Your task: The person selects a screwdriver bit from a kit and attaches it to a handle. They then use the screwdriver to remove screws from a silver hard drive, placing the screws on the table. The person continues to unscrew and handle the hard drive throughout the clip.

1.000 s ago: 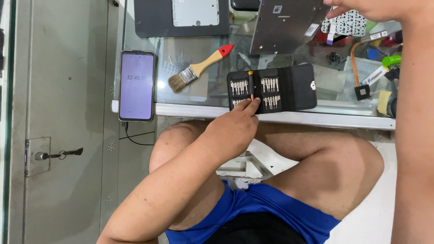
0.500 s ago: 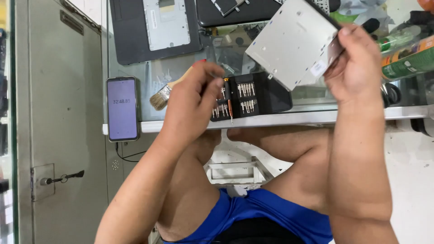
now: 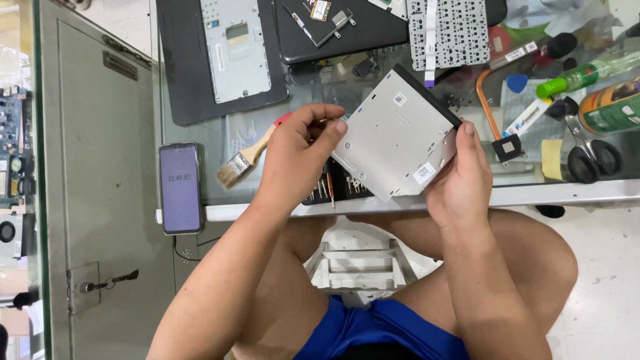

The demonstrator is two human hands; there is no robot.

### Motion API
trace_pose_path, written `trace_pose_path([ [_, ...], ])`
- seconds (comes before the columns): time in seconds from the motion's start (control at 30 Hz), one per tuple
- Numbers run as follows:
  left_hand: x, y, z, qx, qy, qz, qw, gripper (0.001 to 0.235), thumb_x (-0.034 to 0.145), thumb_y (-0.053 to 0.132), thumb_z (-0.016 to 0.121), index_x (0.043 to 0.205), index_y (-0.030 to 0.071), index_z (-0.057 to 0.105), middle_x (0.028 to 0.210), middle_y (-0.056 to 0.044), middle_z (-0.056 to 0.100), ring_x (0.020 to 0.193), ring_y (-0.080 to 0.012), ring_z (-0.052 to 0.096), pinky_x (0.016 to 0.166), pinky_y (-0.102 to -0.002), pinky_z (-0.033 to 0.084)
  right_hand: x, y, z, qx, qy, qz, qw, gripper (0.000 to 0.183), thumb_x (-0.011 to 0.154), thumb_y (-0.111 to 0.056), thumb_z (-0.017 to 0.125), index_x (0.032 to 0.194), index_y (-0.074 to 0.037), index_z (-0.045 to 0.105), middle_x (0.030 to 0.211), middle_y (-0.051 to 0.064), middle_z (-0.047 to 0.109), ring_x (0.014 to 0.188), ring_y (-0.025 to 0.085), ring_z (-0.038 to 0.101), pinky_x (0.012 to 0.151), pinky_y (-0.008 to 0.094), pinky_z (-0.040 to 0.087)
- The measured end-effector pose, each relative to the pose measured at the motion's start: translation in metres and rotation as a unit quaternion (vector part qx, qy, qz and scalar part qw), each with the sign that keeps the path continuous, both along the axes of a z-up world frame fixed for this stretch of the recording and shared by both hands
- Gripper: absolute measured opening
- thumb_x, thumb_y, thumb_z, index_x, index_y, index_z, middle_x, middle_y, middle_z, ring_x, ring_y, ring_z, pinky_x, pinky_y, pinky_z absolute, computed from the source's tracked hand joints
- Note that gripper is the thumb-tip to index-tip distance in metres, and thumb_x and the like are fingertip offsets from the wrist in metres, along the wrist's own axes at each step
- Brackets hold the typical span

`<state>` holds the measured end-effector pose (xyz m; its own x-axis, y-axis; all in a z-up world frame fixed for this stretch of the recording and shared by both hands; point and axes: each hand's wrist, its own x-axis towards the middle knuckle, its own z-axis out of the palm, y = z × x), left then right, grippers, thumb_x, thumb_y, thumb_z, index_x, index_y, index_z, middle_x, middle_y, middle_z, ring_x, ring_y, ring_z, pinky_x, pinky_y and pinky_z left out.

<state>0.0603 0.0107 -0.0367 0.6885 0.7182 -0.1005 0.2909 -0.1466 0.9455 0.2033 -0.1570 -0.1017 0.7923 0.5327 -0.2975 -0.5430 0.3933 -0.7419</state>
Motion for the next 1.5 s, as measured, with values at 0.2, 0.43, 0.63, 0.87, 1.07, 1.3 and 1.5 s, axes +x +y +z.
trace_pose_path([
  [0.2, 0.001, -0.003, 0.008, -0.027, -0.033, -0.022, 0.999, 0.026, 0.095, 0.011, 0.071, 0.12, 0.003, 0.07, 0.094, -0.008, 0.069, 0.09, -0.0117, 0.067, 0.076, -0.027, 0.061, -0.004, -0.003, -0.009, 0.062, -0.039, 0.038, 0.997, 0.043, 0.098, -0.02, 0.063, 0.138, -0.009, 0.053, 0.124, 0.012, 0.069, 0.119, 0.029, 0.069, 0.112, 0.054, 0.056],
  [0.43, -0.004, -0.004, 0.015, 0.157, -0.075, -0.04, 0.984, 0.031, 0.095, -0.005, 0.067, 0.125, -0.002, 0.067, 0.104, -0.017, 0.069, 0.1, -0.028, 0.07, 0.088, -0.043, 0.062, -0.008, -0.002, -0.026, 0.065, -0.244, 0.041, 0.967, 0.032, 0.094, 0.006, 0.067, 0.125, -0.002, 0.067, 0.117, 0.013, 0.073, 0.117, 0.023, 0.067, 0.107, 0.047, 0.058],
  [0.63, -0.028, -0.03, 0.041, 0.21, -0.158, -0.071, 0.962, 0.021, 0.099, 0.008, 0.066, 0.118, 0.009, 0.075, 0.096, -0.002, 0.076, 0.085, -0.0181, 0.073, 0.078, -0.032, 0.061, -0.027, -0.011, -0.004, -0.018, -0.446, 0.041, 0.894, 0.028, 0.088, 0.011, 0.073, 0.116, 0.015, 0.067, 0.111, 0.029, 0.074, 0.115, 0.039, 0.071, 0.101, 0.049, 0.058],
  [0.87, -0.037, -0.04, 0.038, 0.082, -0.275, -0.055, 0.956, 0.018, 0.103, 0.01, 0.062, 0.112, 0.002, 0.075, 0.103, -0.013, 0.067, 0.085, -0.0169, 0.068, 0.077, -0.035, 0.066, -0.029, -0.01, 0.005, 0.017, -0.516, 0.043, 0.855, 0.029, 0.087, 0.02, 0.071, 0.115, 0.014, 0.067, 0.116, 0.032, 0.072, 0.121, 0.048, 0.068, 0.102, 0.055, 0.057],
  [1.07, -0.037, -0.057, 0.034, 0.038, -0.258, -0.063, 0.963, 0.029, 0.092, -0.002, 0.074, 0.12, -0.006, 0.069, 0.096, -0.015, 0.071, 0.085, -0.0226, 0.074, 0.076, -0.037, 0.068, -0.031, -0.008, 0.011, 0.001, -0.519, 0.043, 0.854, 0.029, 0.086, 0.018, 0.074, 0.114, 0.013, 0.068, 0.115, 0.033, 0.072, 0.12, 0.049, 0.068, 0.102, 0.056, 0.057],
  [1.3, -0.027, -0.067, 0.032, 0.053, -0.275, -0.083, 0.956, 0.019, 0.086, -0.006, 0.079, 0.099, -0.001, 0.066, 0.091, -0.015, 0.074, 0.076, -0.0222, 0.075, 0.068, -0.034, 0.067, -0.032, -0.006, 0.021, -0.026, -0.541, 0.061, 0.839, 0.022, 0.092, 0.008, 0.073, 0.114, 0.009, 0.071, 0.116, 0.029, 0.073, 0.119, 0.048, 0.069, 0.101, 0.054, 0.057],
  [1.5, -0.04, -0.046, 0.037, 0.056, -0.24, -0.032, 0.969, 0.026, 0.09, -0.004, 0.073, 0.111, 0.0, 0.058, 0.096, -0.016, 0.07, 0.086, -0.0262, 0.075, 0.075, -0.033, 0.065, -0.028, -0.014, 0.016, -0.034, -0.561, 0.082, 0.823, 0.027, 0.095, 0.012, 0.068, 0.122, 0.008, 0.066, 0.126, 0.028, 0.069, 0.125, 0.045, 0.068, 0.11, 0.051, 0.057],
])
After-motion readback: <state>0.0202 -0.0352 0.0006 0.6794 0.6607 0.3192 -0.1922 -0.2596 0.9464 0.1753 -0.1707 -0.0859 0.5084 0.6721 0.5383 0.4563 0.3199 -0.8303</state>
